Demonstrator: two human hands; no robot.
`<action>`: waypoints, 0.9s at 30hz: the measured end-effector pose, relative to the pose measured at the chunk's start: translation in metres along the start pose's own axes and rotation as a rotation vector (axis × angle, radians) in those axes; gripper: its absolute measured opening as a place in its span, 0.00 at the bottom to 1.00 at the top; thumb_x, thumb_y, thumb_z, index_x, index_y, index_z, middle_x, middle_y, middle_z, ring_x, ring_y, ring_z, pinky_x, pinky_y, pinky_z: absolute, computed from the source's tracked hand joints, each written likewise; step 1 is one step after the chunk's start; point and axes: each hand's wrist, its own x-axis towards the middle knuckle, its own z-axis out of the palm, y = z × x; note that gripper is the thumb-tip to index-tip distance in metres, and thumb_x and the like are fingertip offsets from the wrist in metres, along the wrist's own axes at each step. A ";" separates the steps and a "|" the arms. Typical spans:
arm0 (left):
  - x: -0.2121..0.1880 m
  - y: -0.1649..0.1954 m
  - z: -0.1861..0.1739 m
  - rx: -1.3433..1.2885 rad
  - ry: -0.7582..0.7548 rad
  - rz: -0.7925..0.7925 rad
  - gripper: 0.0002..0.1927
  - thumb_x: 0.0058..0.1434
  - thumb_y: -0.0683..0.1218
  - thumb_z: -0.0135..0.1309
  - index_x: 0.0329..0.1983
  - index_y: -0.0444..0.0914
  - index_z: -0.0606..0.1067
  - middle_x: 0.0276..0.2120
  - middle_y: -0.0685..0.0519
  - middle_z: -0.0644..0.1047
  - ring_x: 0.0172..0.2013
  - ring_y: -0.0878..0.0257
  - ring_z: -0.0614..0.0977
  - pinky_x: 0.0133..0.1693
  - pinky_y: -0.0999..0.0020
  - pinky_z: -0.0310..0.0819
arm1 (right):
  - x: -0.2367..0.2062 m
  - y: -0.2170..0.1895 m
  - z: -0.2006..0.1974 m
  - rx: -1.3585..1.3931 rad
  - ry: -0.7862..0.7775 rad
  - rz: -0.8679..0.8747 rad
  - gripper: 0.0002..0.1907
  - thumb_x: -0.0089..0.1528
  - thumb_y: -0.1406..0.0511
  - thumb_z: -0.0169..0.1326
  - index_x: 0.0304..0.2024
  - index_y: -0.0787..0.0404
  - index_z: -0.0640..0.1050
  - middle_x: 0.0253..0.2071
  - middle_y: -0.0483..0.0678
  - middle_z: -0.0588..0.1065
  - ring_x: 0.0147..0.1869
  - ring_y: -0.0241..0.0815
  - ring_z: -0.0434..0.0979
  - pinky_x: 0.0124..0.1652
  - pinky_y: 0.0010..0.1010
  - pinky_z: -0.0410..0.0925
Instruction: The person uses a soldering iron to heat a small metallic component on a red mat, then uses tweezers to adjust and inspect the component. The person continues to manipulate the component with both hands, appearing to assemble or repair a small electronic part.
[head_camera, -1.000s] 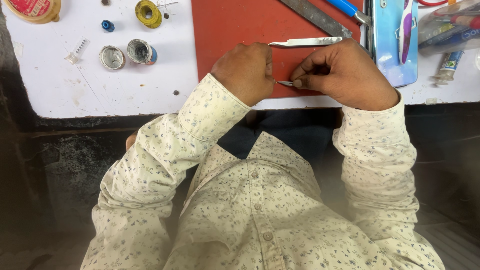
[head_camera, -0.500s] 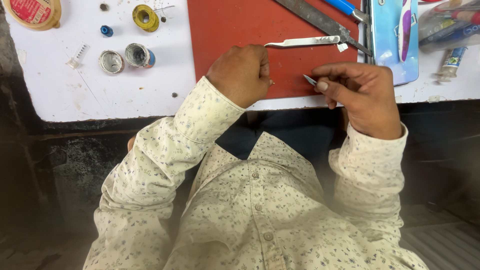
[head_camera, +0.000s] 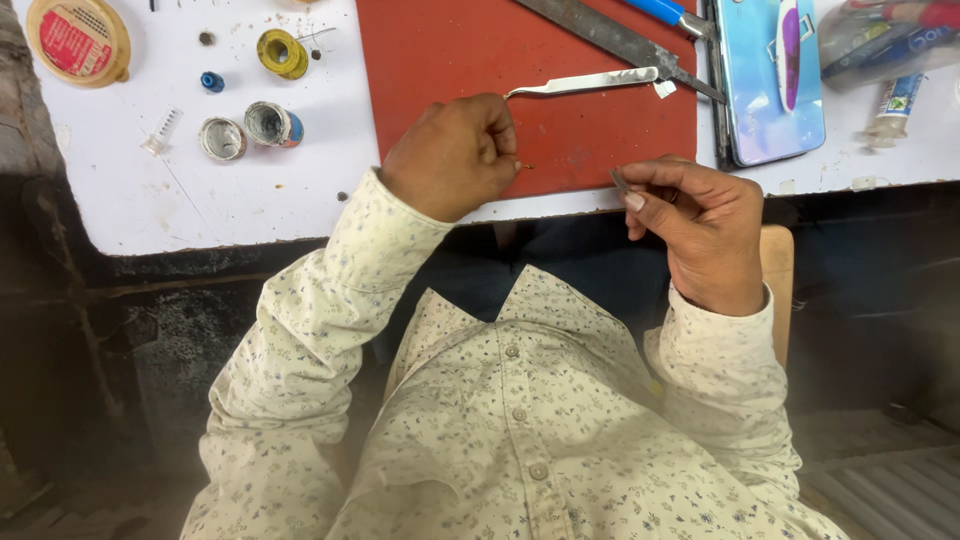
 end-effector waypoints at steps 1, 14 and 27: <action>-0.002 0.000 -0.002 -0.037 -0.005 -0.003 0.04 0.55 0.39 0.60 0.30 0.38 0.75 0.17 0.55 0.76 0.19 0.66 0.78 0.27 0.69 0.73 | -0.001 0.000 -0.001 0.003 0.010 -0.010 0.11 0.63 0.78 0.61 0.49 0.72 0.80 0.42 0.54 0.80 0.35 0.36 0.78 0.35 0.23 0.74; -0.029 0.006 0.004 -0.017 0.251 0.062 0.09 0.55 0.41 0.65 0.33 0.37 0.75 0.17 0.56 0.72 0.18 0.66 0.74 0.24 0.67 0.69 | -0.013 0.012 0.039 -0.535 0.152 -0.427 0.04 0.65 0.78 0.59 0.41 0.70 0.79 0.41 0.49 0.75 0.34 0.33 0.75 0.34 0.20 0.68; -0.022 0.002 0.004 0.004 0.181 0.046 0.08 0.56 0.42 0.66 0.29 0.38 0.76 0.19 0.53 0.77 0.19 0.62 0.78 0.27 0.64 0.73 | 0.018 -0.008 0.046 -0.770 0.004 -0.504 0.14 0.60 0.76 0.65 0.48 0.67 0.78 0.44 0.52 0.74 0.43 0.43 0.77 0.43 0.30 0.71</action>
